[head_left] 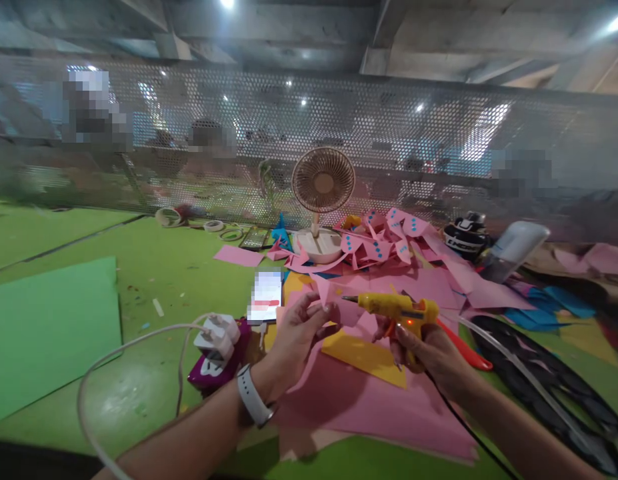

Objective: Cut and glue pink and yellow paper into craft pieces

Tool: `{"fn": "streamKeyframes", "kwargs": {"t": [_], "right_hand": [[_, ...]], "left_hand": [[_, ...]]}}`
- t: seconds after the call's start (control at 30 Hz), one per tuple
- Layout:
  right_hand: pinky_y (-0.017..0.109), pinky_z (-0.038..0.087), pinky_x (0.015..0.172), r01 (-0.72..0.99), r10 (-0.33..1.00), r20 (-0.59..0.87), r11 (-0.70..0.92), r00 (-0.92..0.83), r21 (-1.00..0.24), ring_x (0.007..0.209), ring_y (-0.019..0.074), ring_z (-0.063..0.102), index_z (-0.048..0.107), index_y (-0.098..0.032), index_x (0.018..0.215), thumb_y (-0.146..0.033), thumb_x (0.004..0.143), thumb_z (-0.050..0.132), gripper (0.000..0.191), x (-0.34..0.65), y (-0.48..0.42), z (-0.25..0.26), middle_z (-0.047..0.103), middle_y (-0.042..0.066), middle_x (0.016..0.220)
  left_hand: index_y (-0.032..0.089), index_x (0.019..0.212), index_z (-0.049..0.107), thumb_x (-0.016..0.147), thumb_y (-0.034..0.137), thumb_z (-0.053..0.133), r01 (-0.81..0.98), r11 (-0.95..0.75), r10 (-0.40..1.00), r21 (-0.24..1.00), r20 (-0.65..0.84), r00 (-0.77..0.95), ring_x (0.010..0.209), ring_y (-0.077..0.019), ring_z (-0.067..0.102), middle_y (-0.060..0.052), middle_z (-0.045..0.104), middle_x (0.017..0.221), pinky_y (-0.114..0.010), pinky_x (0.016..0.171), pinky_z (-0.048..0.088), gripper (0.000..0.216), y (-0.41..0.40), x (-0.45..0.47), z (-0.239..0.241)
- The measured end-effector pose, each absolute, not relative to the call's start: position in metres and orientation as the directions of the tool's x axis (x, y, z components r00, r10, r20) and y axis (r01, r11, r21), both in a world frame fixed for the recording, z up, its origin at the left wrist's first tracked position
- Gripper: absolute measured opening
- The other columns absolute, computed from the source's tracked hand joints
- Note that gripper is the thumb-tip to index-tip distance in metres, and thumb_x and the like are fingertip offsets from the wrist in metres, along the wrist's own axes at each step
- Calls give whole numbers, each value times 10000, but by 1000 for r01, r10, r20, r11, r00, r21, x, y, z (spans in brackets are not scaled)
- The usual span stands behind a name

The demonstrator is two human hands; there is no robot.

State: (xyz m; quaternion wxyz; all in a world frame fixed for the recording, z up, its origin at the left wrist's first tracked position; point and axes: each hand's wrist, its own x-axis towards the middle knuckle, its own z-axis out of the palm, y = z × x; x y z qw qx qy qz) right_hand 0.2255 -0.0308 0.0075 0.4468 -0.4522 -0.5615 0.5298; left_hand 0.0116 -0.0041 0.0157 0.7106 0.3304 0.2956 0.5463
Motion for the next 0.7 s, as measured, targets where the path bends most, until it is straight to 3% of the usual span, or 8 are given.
{"fn": "streamKeyframes", "kwargs": {"t": [0.7], "right_hand": [[192, 258, 376, 102, 972, -33, -10, -232, -995, 375, 61, 349, 619, -123, 867, -547, 787, 536, 440, 226, -31, 4, 497, -27, 470]], "left_hand": [[209, 916, 524, 663, 178, 745, -557, 160, 974, 815, -37, 225, 677, -111, 622, 37, 645, 709, -237, 679, 505, 337, -5, 13, 15]]}}
